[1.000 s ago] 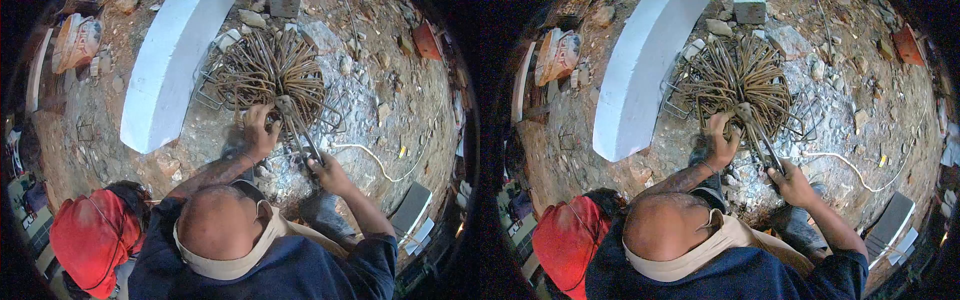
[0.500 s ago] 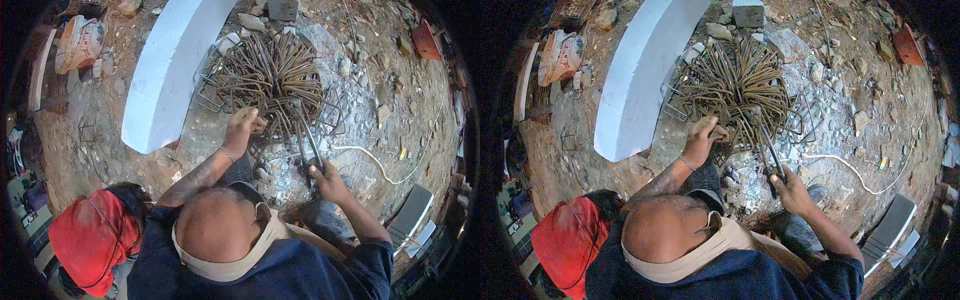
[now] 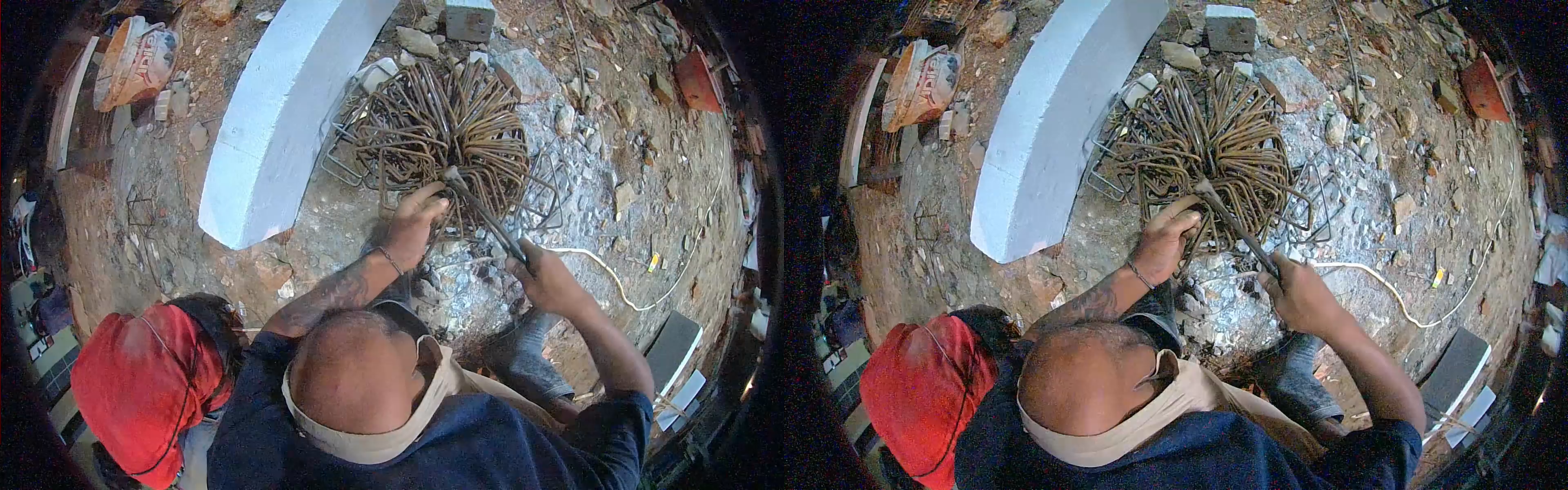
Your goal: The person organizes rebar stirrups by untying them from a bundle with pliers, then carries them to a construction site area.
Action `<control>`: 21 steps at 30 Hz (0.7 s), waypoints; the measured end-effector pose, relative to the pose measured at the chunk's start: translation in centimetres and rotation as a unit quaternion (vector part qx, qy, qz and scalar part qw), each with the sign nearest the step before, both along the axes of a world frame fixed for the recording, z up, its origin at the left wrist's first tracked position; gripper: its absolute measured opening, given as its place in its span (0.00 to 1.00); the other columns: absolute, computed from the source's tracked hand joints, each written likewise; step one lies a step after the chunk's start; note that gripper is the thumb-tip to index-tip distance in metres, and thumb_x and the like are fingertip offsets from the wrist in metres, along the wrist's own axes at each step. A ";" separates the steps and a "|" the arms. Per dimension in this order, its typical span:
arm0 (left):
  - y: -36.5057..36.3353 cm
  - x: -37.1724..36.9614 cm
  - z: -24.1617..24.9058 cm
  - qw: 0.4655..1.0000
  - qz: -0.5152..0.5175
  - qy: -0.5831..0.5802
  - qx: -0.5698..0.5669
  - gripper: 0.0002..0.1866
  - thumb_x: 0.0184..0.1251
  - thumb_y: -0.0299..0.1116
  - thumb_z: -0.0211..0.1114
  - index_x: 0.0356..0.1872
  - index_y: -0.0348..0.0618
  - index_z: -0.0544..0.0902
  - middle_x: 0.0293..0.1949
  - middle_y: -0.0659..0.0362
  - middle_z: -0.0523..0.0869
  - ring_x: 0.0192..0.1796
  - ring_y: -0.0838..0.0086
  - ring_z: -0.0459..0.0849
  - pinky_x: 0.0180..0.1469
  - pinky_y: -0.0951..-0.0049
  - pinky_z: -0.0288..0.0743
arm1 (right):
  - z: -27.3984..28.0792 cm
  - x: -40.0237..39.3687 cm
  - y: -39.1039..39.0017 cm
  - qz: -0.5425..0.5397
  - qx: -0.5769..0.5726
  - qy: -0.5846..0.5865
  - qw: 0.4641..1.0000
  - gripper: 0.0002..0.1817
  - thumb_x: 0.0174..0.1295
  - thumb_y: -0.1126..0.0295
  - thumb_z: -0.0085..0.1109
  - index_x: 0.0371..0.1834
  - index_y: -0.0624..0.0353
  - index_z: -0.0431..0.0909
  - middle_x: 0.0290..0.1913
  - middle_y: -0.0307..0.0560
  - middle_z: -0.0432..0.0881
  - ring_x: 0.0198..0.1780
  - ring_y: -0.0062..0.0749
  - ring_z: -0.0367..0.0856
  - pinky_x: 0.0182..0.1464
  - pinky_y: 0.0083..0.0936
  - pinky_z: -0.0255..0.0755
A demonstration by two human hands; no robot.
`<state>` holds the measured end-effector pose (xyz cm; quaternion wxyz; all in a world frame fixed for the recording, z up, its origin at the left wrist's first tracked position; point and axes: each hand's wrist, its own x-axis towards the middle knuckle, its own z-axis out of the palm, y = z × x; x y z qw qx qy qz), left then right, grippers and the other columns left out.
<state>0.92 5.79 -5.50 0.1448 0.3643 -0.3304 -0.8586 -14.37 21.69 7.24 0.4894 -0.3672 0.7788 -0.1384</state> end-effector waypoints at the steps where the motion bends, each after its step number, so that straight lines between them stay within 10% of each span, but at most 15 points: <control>1: 0.2 0.2 0.3 1.000 0.002 0.001 0.001 0.17 0.63 0.30 0.59 0.51 0.35 0.76 0.37 0.64 0.81 0.37 0.82 0.77 0.42 0.82 0.70 | 0.4 -0.3 -0.5 0.029 0.013 0.017 0.999 0.19 0.65 0.60 0.50 0.45 0.69 0.70 0.31 0.69 0.78 0.38 0.65 0.77 0.40 0.46 0.70; 15: 0.2 1.6 1.7 0.988 0.064 -0.099 -0.097 0.12 0.68 0.37 0.53 0.38 0.39 0.78 0.36 0.56 0.85 0.42 0.69 0.84 0.43 0.72 0.75 | 1.6 -0.9 -3.0 0.289 -0.005 0.331 0.898 0.15 0.63 0.65 0.50 0.51 0.57 0.68 0.39 0.59 0.76 0.46 0.47 0.77 0.47 0.42 0.67; 19: -0.2 2.3 1.1 0.978 0.035 -0.115 -0.168 0.13 0.68 0.39 0.53 0.38 0.39 0.78 0.36 0.58 0.84 0.39 0.72 0.83 0.43 0.73 0.74 | 1.1 -1.0 -2.3 0.284 -0.031 0.325 0.901 0.13 0.63 0.66 0.49 0.48 0.59 0.64 0.34 0.61 0.77 0.40 0.52 0.79 0.40 0.46 0.70; 21: -0.4 2.6 -0.4 0.941 0.010 -0.142 -0.307 0.14 0.68 0.40 0.54 0.40 0.39 0.79 0.36 0.59 0.84 0.37 0.74 0.81 0.44 0.74 0.72 | 1.6 -0.4 -1.3 0.101 0.113 0.173 0.973 0.12 0.63 0.67 0.49 0.44 0.60 0.61 0.28 0.63 0.78 0.31 0.59 0.79 0.31 0.50 0.69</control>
